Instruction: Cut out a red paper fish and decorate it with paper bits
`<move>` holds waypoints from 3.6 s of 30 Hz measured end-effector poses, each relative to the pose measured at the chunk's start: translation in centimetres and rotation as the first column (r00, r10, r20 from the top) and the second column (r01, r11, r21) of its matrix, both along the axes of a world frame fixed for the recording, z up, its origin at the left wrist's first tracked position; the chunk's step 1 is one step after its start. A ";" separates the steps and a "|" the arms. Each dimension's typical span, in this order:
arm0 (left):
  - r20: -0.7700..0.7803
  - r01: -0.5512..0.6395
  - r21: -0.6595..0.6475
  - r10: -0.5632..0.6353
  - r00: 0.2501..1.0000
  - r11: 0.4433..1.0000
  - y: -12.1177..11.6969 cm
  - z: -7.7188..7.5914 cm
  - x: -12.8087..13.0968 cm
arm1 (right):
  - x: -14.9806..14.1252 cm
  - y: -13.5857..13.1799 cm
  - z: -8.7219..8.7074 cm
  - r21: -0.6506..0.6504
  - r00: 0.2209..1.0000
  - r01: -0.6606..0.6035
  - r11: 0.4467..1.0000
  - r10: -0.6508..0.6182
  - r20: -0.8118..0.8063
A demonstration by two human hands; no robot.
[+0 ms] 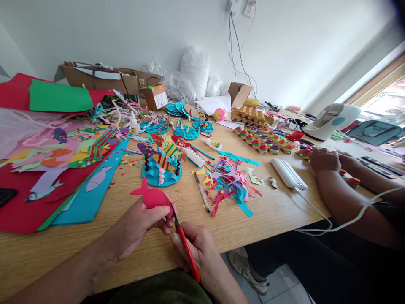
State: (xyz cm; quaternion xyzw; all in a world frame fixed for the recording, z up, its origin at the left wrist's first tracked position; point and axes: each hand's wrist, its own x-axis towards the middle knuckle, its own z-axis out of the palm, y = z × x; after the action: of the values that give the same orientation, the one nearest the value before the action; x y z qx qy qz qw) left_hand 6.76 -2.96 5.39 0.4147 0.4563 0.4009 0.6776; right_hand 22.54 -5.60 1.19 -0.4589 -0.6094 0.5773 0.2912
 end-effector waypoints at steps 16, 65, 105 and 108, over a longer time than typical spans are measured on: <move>-0.101 -0.038 0.063 0.045 0.994 0.997 0.2 0.5 -0.2 | -0.1 0.0 0.5 -0.012 0.999 0.012 1.000 -0.011 0.047; 0.016 -0.039 -0.001 0.039 0.999 0.999 -0.2 -0.3 -0.1 | -0.1 -0.1 0.2 -0.081 0.999 0.010 0.997 -0.013 -0.038; -0.028 -0.073 0.030 0.074 0.997 0.997 -0.7 -0.2 1.0 | 0.1 -0.4 -0.5 -0.125 0.988 0.003 0.992 -0.022 -0.153; -0.025 -0.078 0.027 0.078 0.997 0.997 -0.6 -0.2 0.9 | 0.2 -0.3 -0.5 -0.131 0.987 0.004 0.991 -0.024 -0.156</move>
State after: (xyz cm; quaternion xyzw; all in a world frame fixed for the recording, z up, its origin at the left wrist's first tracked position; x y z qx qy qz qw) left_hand 7.69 -3.57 5.21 0.4105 0.4758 0.4274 0.6499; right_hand 22.73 -5.94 0.72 -0.4343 -0.5423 0.6481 0.3118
